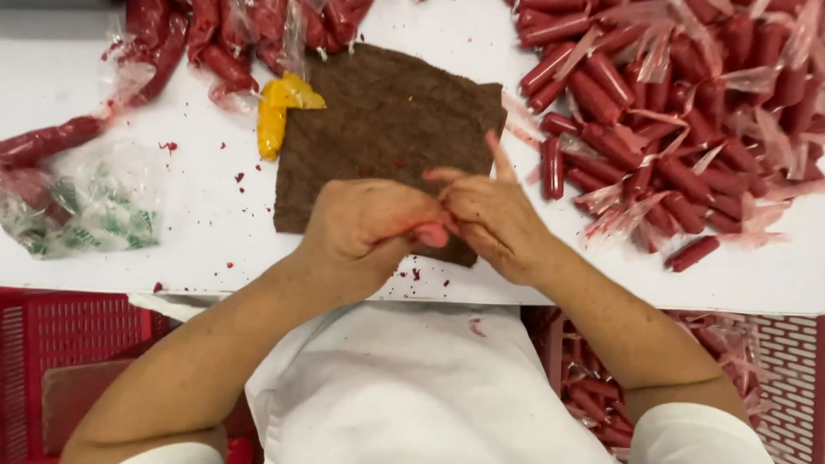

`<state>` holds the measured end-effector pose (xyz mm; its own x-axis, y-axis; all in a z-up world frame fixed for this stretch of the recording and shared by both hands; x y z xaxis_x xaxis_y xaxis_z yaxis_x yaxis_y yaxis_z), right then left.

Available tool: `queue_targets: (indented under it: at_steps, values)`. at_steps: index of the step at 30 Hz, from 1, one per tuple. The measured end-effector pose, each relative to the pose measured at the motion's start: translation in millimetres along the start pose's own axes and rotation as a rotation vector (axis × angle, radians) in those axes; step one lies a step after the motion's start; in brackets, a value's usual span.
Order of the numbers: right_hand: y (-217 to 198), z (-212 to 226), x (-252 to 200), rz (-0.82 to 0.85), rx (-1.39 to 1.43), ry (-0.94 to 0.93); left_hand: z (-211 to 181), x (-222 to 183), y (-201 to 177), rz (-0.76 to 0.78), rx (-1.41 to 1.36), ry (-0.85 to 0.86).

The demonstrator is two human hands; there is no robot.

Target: The person manually twists or ties the ends of red sausages in plastic casings by hand and moves them into piles on a white table next to a container of red meat paste.

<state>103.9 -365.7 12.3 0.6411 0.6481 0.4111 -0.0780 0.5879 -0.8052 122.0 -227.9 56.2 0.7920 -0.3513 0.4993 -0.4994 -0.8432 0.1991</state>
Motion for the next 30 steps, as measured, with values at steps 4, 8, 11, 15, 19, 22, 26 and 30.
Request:
queue_targets:
  at_steps: [4,8,11,15,19,22,26,30]
  values:
    - [8,7,6,0.046,-0.284,-0.032,-19,-39,-40,-0.134,-0.050,-0.013]
    - [60,28,-14,-0.071,-0.557,-0.093,51,-112,-47,-0.408,-0.482,-0.882]
    - [116,48,-26,0.027,-0.515,-0.217,123,-213,-4,-0.556,-0.814,-1.301]
    - [95,49,-14,0.241,-0.123,-0.316,134,-232,5,-0.498,-0.811,-1.283]
    - [45,61,-3,0.339,0.429,-0.200,72,-148,-5,0.163,-0.229,-0.774]
    - [41,62,-4,0.379,0.906,0.024,21,-95,16,0.466,0.412,-0.131]
    - [52,22,-19,-0.173,1.416,0.670,113,-120,1,-0.014,-0.018,-0.315]
    - [78,-35,-55,-0.618,1.303,0.910,156,-112,39,-0.590,-1.115,-0.774]
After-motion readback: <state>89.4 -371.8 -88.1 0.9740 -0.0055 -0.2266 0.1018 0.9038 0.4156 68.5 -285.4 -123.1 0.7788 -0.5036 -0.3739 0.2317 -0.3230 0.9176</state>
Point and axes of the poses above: each hand's wrist, its own x-axis towards the middle knuckle, its own y-axis out of the palm, z = x × y, the point moved 9 cm from there along x, towards the middle knuckle, and after that the axes turned 15 degrees about -x, right-handed, at the moved point
